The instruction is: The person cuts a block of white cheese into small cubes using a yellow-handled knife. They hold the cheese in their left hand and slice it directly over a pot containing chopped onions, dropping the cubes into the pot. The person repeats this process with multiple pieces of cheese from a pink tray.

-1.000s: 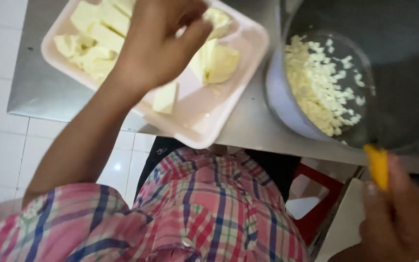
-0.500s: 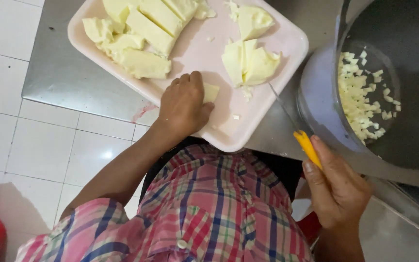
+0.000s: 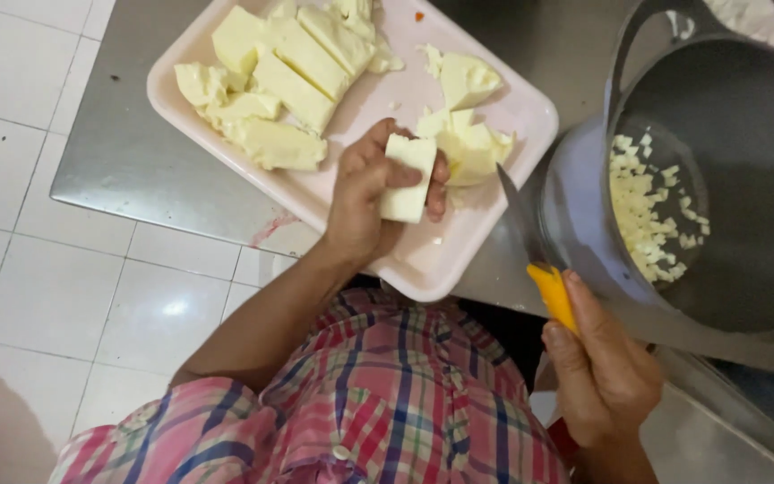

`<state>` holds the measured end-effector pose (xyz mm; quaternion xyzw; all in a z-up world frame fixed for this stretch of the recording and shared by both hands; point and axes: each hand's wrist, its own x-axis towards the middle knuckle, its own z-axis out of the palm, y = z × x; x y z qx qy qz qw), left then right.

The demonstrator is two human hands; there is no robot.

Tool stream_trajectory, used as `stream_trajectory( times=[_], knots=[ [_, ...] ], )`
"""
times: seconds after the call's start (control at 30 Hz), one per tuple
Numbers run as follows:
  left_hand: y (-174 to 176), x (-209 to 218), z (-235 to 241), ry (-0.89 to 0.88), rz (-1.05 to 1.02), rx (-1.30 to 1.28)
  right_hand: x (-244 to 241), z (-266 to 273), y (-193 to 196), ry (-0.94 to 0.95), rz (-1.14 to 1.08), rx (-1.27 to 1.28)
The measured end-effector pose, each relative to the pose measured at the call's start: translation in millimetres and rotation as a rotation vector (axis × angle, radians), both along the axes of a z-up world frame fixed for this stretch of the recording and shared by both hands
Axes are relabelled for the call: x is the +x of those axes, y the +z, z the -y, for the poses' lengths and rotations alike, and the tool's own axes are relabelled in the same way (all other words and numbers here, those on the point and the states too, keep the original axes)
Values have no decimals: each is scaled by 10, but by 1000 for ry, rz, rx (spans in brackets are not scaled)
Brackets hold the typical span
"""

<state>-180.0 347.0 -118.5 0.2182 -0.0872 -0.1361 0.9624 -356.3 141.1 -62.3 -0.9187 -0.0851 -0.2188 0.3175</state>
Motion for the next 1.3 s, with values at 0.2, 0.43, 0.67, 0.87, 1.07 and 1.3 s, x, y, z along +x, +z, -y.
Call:
stream_trajectory(
  times=[0.2,0.43,0.67,0.87,1.07,1.3],
  knots=[
    [48,-15,266,-259,0,-369,51,-138,-46,16,31,-52],
    [70,-23,448,-129,27,-405,119,-213,-279,53,6,-74],
    [9,-53,462,-184,108,-451,187,-256,-362,69,19,-85],
    [61,-83,488,-143,121,-425,233,-283,-363,75,57,-98],
    [72,-97,482,-115,157,-384,210,-287,-404,53,38,-115],
    [122,-188,506,-118,211,-309,283,-321,-457,124,69,-146]
  ],
)
